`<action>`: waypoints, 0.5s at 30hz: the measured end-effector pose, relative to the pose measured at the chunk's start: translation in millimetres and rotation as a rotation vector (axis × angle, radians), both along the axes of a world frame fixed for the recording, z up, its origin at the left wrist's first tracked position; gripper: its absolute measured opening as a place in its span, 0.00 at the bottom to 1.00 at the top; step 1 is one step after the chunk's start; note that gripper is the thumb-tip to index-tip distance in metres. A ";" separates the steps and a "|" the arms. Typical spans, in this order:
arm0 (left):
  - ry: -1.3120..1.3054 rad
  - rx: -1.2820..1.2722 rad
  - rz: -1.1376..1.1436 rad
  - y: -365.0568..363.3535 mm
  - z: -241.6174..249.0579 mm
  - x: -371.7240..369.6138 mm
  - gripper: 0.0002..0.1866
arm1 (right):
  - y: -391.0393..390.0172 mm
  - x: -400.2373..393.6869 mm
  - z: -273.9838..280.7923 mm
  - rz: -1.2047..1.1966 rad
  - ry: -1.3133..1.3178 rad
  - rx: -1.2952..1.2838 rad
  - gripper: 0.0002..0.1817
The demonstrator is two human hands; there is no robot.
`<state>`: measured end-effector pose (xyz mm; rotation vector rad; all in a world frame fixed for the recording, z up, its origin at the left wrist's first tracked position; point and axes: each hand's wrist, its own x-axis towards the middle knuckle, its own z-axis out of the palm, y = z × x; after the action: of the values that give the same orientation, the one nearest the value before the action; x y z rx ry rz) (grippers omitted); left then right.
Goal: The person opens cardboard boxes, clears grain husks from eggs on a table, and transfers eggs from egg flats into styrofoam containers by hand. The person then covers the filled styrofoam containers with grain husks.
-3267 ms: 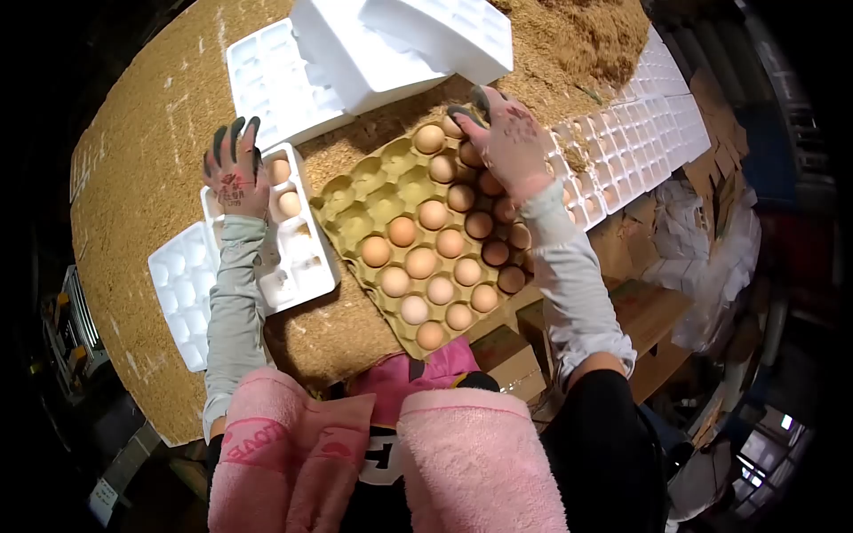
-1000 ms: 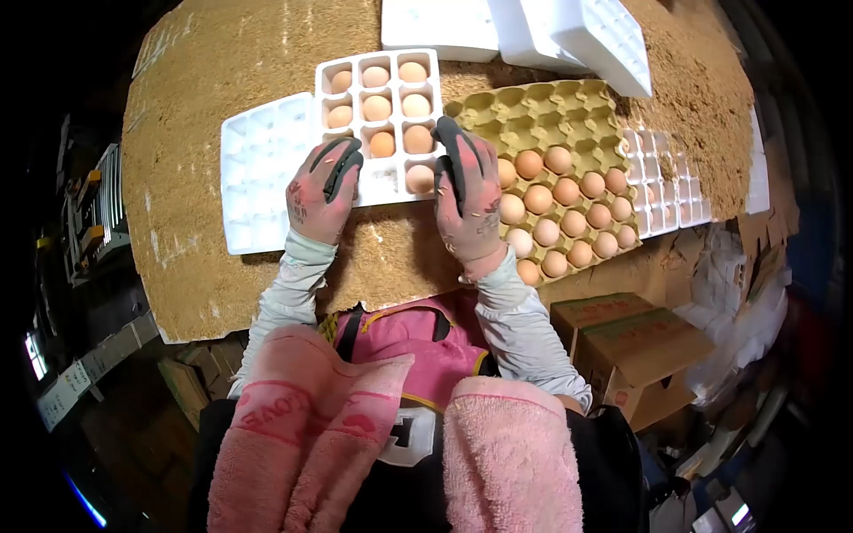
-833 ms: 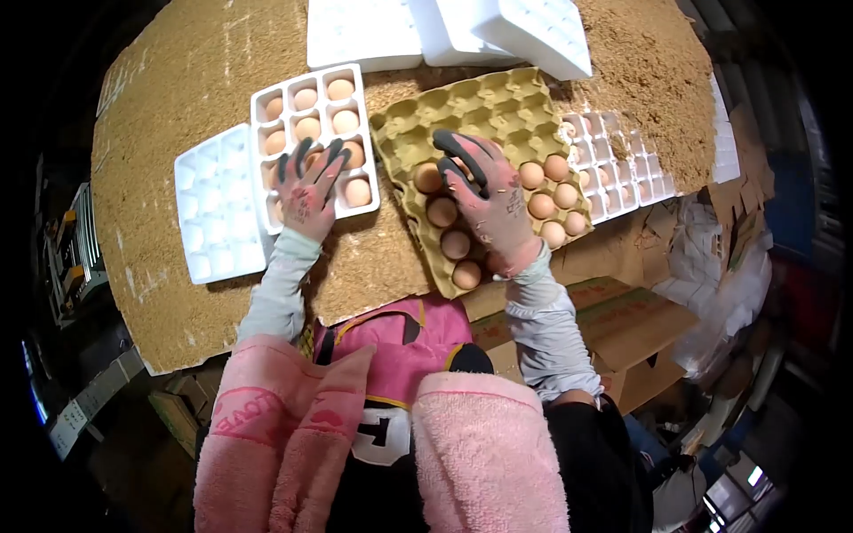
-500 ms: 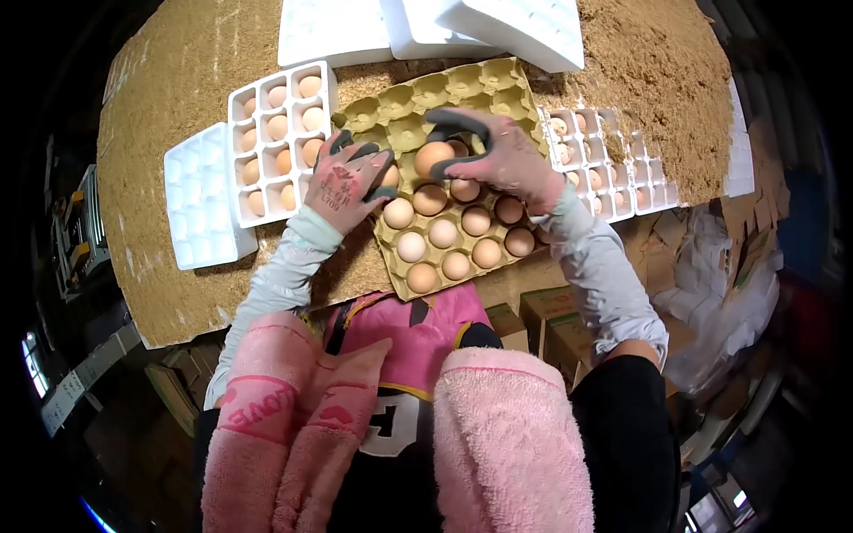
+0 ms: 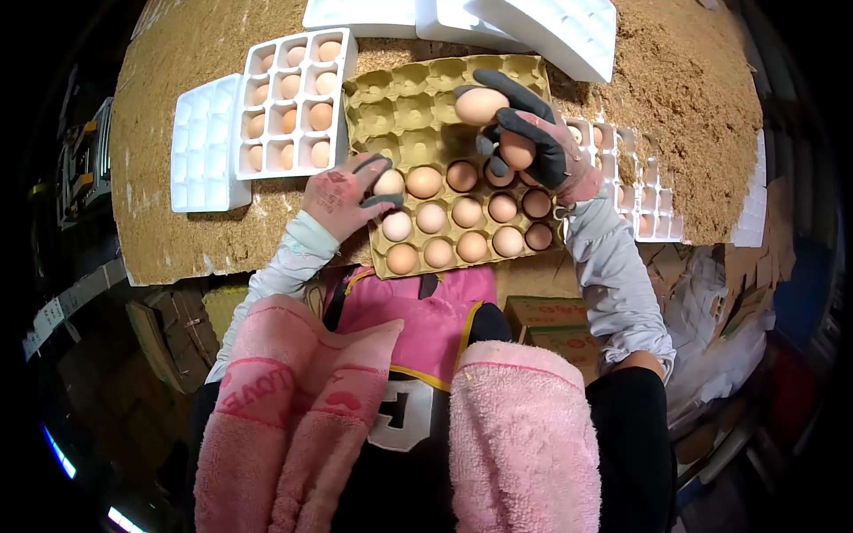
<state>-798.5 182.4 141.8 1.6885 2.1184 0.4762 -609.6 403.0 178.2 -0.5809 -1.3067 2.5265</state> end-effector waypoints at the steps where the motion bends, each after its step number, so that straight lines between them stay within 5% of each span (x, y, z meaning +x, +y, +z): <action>1: -0.129 0.026 0.079 -1.8 4.5 0.2 0.32 | -1.0 -5.5 -0.4 0.095 -0.001 0.039 0.24; 2: -0.697 0.227 0.231 -8.6 0.6 -2.9 0.28 | -3.0 -10.8 1.3 0.219 -0.148 0.260 0.22; 3: -1.206 -0.001 0.440 -12.2 32.3 -6.9 0.28 | -7.7 -17.9 2.6 0.342 -0.294 0.482 0.20; 4: -0.762 0.108 0.207 -16.3 30.7 -5.4 0.28 | -23.5 -34.6 -8.1 0.303 0.078 1.155 0.16; 5: -0.303 0.200 -0.015 -18.5 29.0 -3.4 0.28 | -38.9 -33.2 -0.2 0.367 -0.054 1.691 0.15; 7: 0.345 -0.108 -0.246 -20.9 23.8 24.9 0.27 | -59.0 -37.2 -8.4 0.587 -0.413 2.127 0.16; 9: 0.410 -0.252 -0.274 -11.7 12.5 43.1 0.12 | -58.3 -39.5 -1.8 0.631 -0.435 1.980 0.17; 11: 0.297 -0.214 -0.293 -13.1 11.2 35.2 0.12 | -41.0 -35.2 -1.9 0.431 -0.243 1.746 0.22; 13: 0.169 -0.292 -0.365 -17.9 19.1 21.9 0.14 | -33.3 -48.4 20.6 0.380 -0.430 0.665 0.27; 15: -0.116 0.089 -0.080 -55.0 27.1 2.9 0.20 | -30.5 -60.7 -0.3 0.203 -0.078 0.209 0.37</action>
<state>-795.6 127.4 168.9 1.7426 1.9664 0.6367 -670.3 372.5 178.0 -0.5299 -1.7114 2.4979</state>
